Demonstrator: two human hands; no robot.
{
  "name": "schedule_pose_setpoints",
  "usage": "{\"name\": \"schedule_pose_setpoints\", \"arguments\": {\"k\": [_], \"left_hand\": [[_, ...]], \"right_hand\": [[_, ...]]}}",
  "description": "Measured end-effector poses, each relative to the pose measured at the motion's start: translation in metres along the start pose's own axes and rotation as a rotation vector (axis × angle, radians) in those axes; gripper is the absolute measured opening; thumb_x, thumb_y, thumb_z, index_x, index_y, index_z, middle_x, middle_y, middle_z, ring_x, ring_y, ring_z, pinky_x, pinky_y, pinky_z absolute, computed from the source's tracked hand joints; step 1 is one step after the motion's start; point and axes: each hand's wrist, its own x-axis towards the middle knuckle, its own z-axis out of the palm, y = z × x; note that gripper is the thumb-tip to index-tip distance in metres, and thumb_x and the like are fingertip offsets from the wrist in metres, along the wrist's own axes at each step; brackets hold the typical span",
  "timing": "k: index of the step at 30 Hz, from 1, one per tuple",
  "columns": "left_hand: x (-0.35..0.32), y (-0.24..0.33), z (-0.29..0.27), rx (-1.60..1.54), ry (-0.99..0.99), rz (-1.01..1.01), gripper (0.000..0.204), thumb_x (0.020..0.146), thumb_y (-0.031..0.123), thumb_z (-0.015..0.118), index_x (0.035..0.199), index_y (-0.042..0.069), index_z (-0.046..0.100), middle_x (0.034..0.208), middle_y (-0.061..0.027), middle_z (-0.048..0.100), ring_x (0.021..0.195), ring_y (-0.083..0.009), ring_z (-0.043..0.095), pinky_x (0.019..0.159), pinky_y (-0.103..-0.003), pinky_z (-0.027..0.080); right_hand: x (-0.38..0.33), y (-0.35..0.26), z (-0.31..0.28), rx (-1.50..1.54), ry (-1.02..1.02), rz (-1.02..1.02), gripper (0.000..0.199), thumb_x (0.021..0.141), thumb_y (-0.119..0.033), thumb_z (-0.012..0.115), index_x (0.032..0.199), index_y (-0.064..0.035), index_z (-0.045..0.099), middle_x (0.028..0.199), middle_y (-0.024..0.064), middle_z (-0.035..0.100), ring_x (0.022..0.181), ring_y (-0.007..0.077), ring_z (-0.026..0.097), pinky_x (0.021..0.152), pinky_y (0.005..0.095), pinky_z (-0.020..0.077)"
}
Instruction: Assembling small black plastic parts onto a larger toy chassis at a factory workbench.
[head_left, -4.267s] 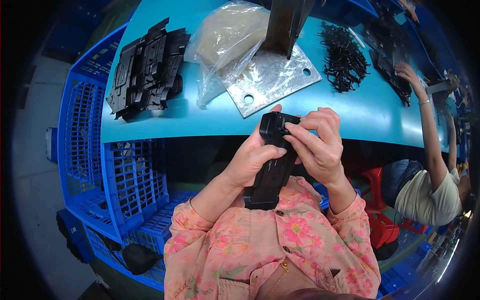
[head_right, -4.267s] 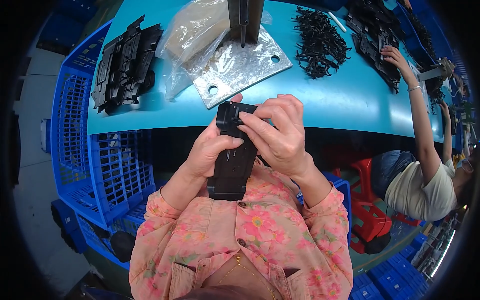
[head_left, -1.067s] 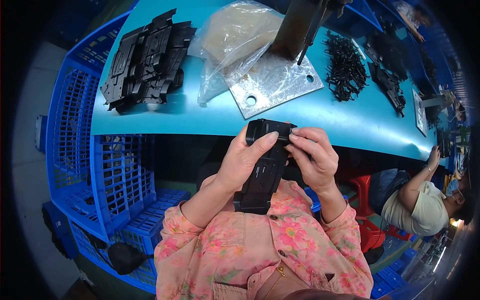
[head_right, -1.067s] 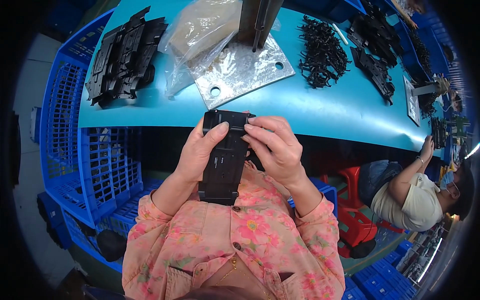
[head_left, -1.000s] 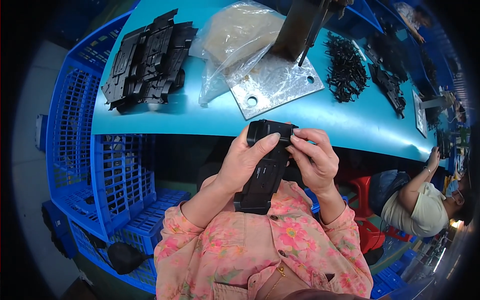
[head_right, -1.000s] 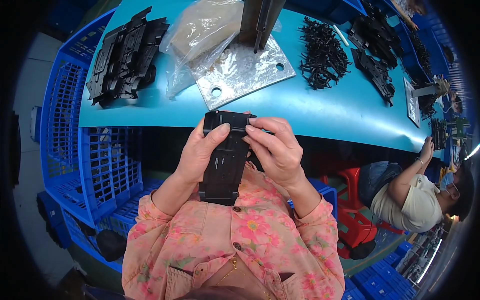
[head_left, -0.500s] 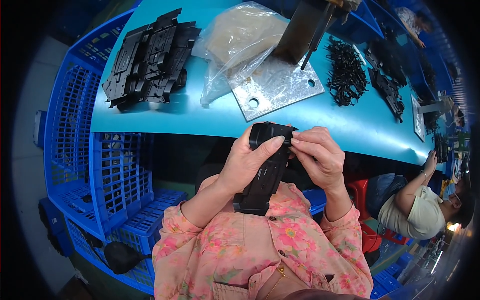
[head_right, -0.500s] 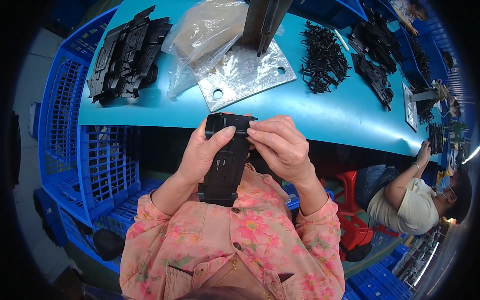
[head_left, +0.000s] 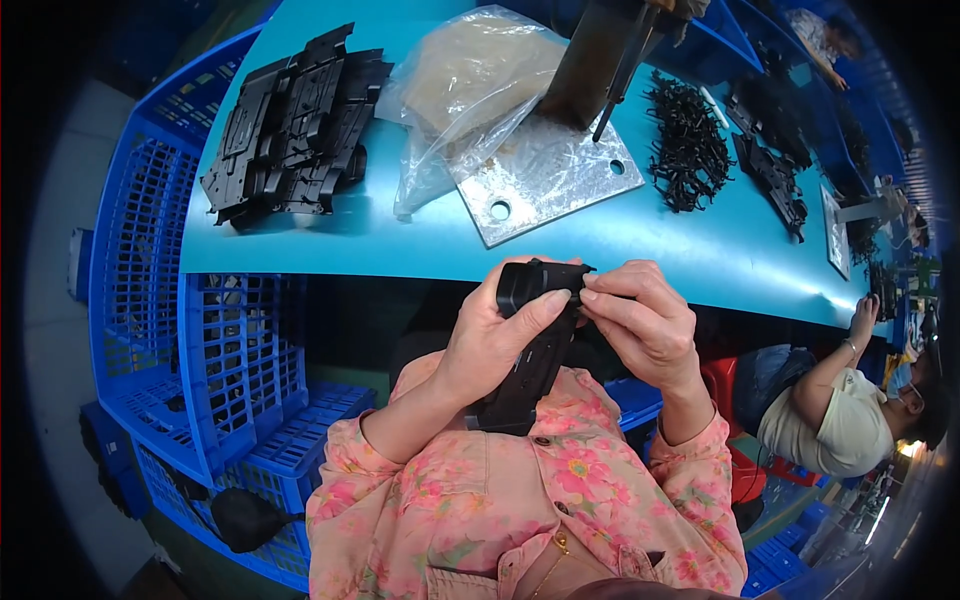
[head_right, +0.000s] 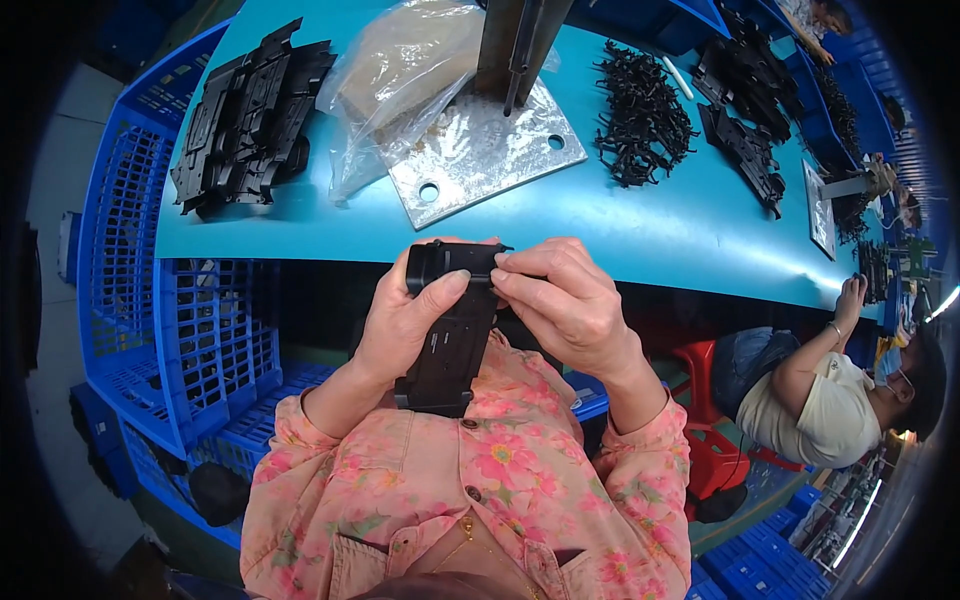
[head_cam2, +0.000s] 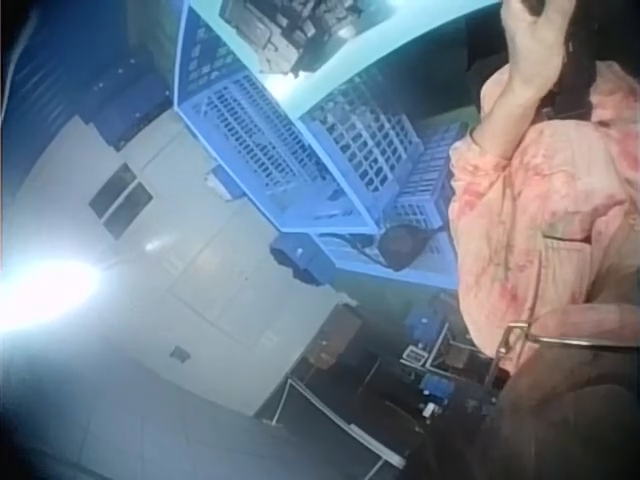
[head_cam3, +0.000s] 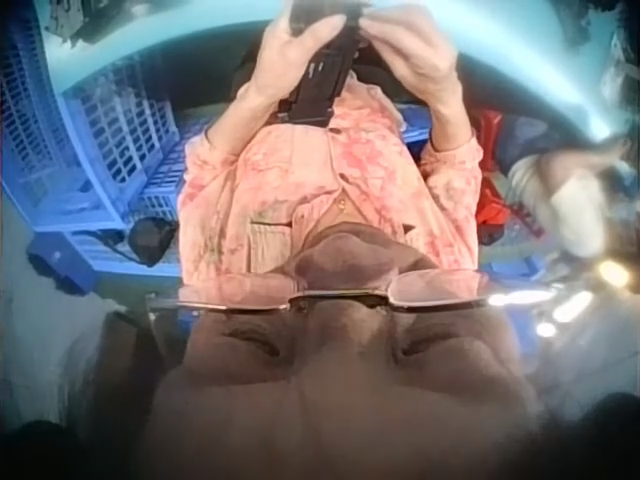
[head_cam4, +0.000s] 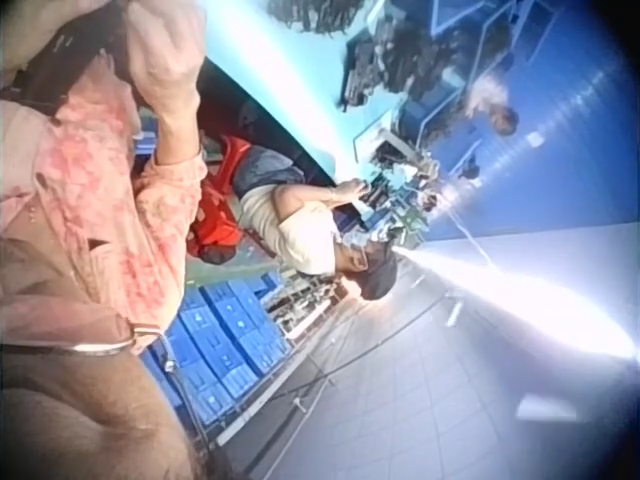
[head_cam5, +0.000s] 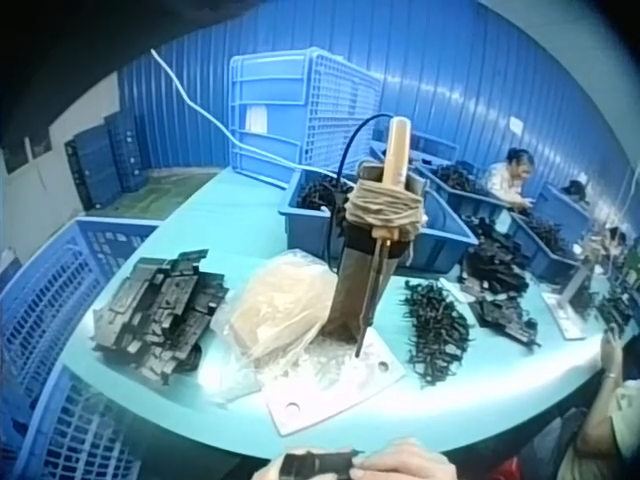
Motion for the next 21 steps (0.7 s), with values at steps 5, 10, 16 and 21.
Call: {"name": "schedule_pose_setpoints", "arguments": {"k": [5,10,16,21], "left_hand": [[-0.005,0.001,0.004,0.125,-0.059,0.089,0.025,0.083,0.009,0.052,0.105,-0.002,0.045,0.101,-0.0082,0.053,0.082,-0.0105,0.054,0.072,-0.024,0.045],[0.001,0.007,-0.002,0.077,0.027,0.040,0.026,0.082,0.008,0.052,0.105,-0.002,0.045,0.102,-0.0077,0.054,0.085,-0.0100,0.052,0.075,-0.023,0.044],[0.006,0.022,-0.007,0.250,0.064,0.173,0.031,0.084,0.014,0.050,0.108,-0.003,0.043,0.108,-0.0094,0.052,0.095,-0.0116,0.049,0.082,-0.024,0.039],[0.006,0.030,-0.003,0.622,-0.022,0.289,0.054,0.088,0.039,0.034,0.121,-0.004,0.034,0.123,-0.0179,0.039,0.109,-0.0196,0.040,0.093,-0.031,0.028]], "right_hand": [[0.002,0.002,-0.011,0.060,-0.073,-0.021,0.020,0.060,0.003,0.066,0.079,-0.0015,0.060,0.081,0.0090,0.058,0.069,0.0216,0.055,0.063,0.0306,0.0429],[0.003,-0.001,0.009,-0.085,0.047,-0.052,0.024,0.061,0.004,0.064,0.085,0.0007,0.059,0.084,0.0115,0.058,0.073,0.0234,0.056,0.064,0.0319,0.0418],[0.012,-0.014,0.019,-0.119,0.048,0.030,0.038,0.062,0.000,0.065,0.099,0.0026,0.054,0.098,0.0150,0.054,0.087,0.0284,0.052,0.075,0.0357,0.0399],[0.010,-0.011,0.025,-0.028,0.018,0.134,0.045,0.070,-0.017,0.065,0.108,0.0018,0.049,0.113,0.0162,0.044,0.100,0.0300,0.045,0.082,0.0347,0.0372]]}}
